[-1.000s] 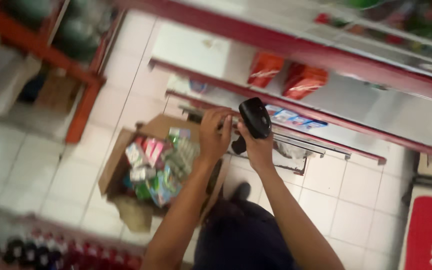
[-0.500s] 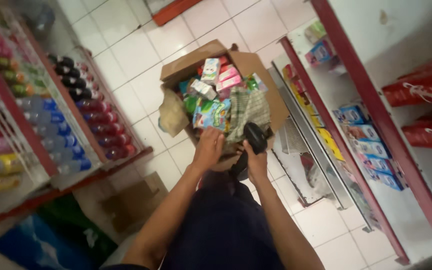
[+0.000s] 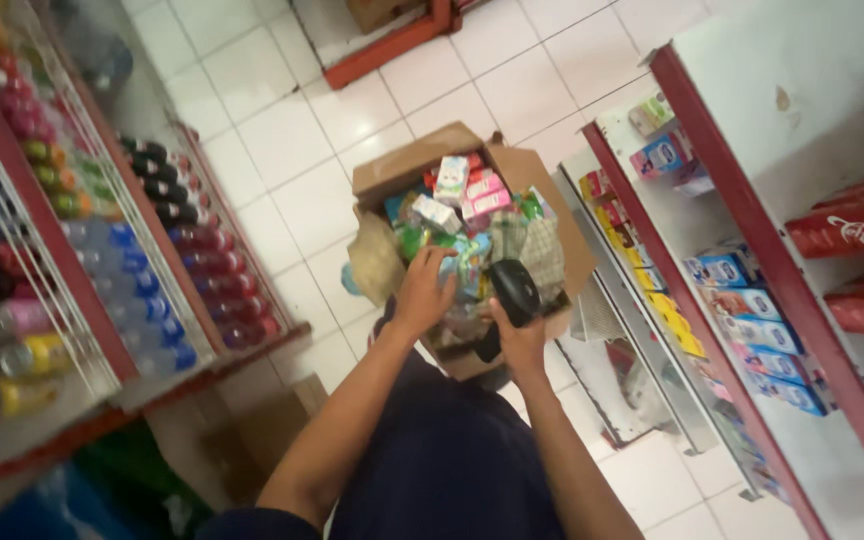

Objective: The person sprays a cleaning solution onto a cloth and wipes the interior surfaces of a refrigerated display case. After cleaning, the person picks up small packaged snack items from a cardboard box and places them onto the shelf inside the case.

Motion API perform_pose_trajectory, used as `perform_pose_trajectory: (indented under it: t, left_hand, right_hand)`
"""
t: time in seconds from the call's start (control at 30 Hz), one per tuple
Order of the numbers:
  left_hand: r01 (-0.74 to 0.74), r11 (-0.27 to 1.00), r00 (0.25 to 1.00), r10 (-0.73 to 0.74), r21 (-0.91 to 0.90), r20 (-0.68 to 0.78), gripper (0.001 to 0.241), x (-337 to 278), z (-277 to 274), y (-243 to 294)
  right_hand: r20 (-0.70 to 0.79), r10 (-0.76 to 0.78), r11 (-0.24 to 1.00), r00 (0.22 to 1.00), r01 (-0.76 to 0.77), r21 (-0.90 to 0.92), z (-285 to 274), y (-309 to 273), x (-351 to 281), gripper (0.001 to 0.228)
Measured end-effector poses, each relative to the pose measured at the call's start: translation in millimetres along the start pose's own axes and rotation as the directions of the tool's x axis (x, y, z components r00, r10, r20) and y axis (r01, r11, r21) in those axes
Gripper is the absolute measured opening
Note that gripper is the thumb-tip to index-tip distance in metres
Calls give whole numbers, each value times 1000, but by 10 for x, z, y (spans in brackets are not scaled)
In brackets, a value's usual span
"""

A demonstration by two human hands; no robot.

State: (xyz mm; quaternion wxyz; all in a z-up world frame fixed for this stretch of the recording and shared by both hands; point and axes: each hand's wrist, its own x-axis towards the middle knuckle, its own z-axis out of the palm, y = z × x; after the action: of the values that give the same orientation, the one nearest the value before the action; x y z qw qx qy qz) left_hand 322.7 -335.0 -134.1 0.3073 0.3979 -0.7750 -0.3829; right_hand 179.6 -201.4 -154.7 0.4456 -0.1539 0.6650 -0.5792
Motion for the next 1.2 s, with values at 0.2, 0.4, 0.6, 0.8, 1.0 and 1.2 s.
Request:
perform_pose_trajectory:
  t: [0.2, 0.4, 0.6, 0.8, 1.0, 1.2]
  left_hand:
    - [-72, 997, 997, 72, 13, 37, 49, 816, -138, -485]
    - [59, 944, 869, -209, 326, 449, 57, 1482, 153, -835]
    - [-77, 919, 755, -199, 387, 624, 41, 1651, -90, -1032]
    - [-313, 810, 582, -248, 495, 774, 34, 1694, -505, -1173]
    - [-216, 956, 775, 45, 197, 630, 34, 1848, -187, -1191]
    - [-91, 935, 849, -106, 342, 517, 64, 1779, 409, -1507]
  right_hand:
    - [-188, 23, 977, 982, -62, -204, 522, -149, 243, 32]
    - [-347, -88, 937, 934, -40, -346, 865, -199, 439, 32]
    - [-329, 97, 981, 939, -146, -128, 1186, -364, 650, 25]
    - [-336, 137, 978, 932, -180, -103, 1191, -493, 653, 29]
    - [-367, 191, 964, 910, -245, -106, 1219, -475, 730, 31]
    - [-371, 129, 965, 920, -202, -165, 1227, -440, 716, 33]
